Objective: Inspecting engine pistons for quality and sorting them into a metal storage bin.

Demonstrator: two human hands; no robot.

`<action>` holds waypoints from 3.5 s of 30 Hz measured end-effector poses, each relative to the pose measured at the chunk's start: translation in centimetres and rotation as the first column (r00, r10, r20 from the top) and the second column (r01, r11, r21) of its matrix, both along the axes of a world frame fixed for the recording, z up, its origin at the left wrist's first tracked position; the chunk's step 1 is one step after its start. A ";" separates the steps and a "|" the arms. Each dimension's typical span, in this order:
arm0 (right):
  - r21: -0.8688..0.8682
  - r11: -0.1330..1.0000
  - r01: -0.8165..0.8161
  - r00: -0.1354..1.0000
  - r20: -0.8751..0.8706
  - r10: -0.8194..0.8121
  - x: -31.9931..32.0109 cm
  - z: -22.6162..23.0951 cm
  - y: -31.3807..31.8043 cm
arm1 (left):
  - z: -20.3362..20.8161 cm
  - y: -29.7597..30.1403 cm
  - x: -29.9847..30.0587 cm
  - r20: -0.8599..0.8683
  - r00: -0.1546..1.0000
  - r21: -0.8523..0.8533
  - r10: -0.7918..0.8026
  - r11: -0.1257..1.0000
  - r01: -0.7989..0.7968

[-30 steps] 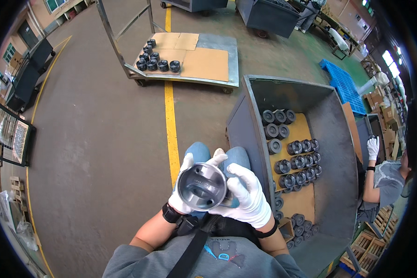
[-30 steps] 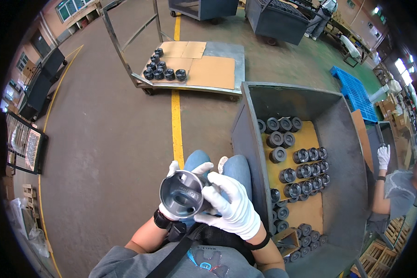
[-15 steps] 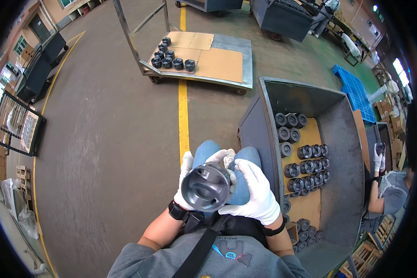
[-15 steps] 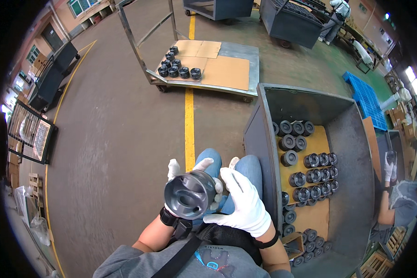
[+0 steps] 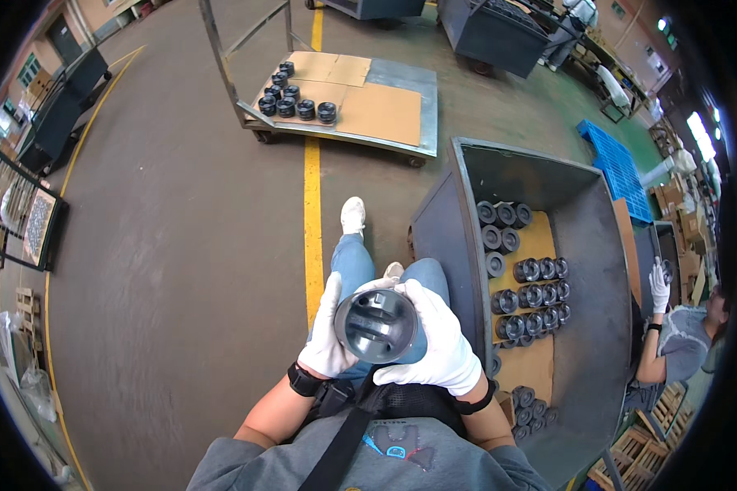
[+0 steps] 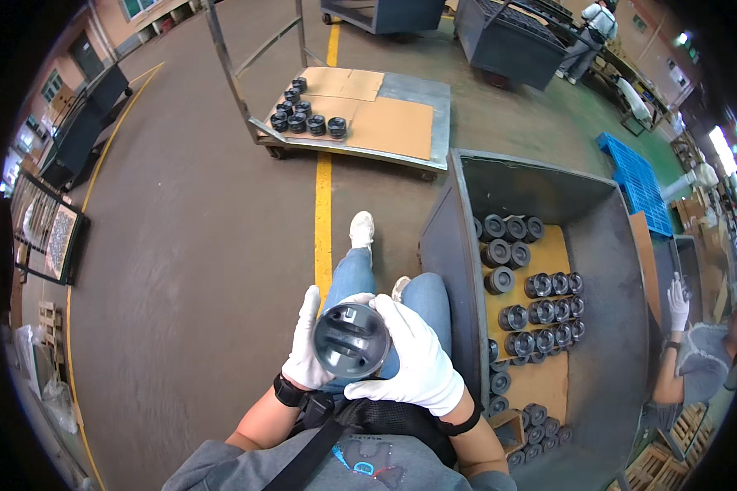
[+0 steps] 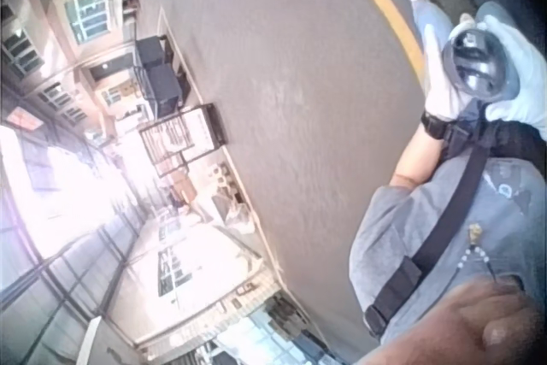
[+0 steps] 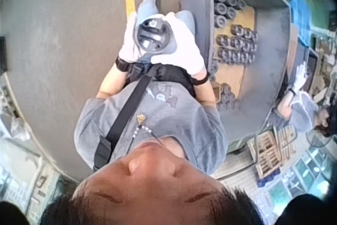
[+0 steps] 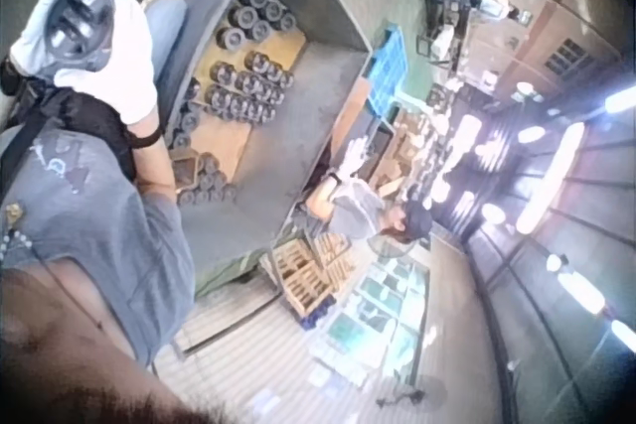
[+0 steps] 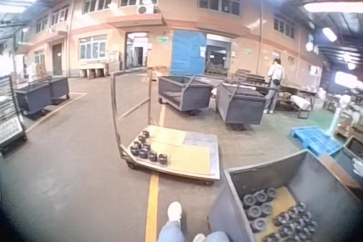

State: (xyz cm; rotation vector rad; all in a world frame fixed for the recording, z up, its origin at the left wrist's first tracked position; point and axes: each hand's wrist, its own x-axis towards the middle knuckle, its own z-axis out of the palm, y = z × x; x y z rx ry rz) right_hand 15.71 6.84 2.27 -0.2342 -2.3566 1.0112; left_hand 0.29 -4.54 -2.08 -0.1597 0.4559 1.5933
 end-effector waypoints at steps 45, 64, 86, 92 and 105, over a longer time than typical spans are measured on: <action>0.392 0.378 0.839 -0.020 0.715 -0.699 15.9 -29.7 18.6 | -0.6 8.7 1.0 -0.835 0.133 -0.252 -0.534 0.586 0.770; -0.685 0.209 0.698 0.632 0.452 -0.630 16.6 -24.9 24.2 | 0.8 7.7 1.3 -0.786 0.262 -0.238 -0.560 0.666 0.707; -0.392 0.917 0.076 0.988 -0.098 -0.123 3.1 5.2 1.9 | 8.2 2.0 2.8 -0.381 0.832 0.497 0.402 0.849 -0.183; -0.623 0.754 0.209 0.952 -0.045 -0.301 2.6 0.7 1.1 | 0.2 2.5 1.1 0.351 0.936 0.471 -0.014 0.867 -0.164; -0.809 0.556 0.189 0.982 0.145 -0.122 3.1 -7.2 3.0 | -2.3 3.2 4.0 0.511 0.859 0.184 -0.032 0.980 -0.073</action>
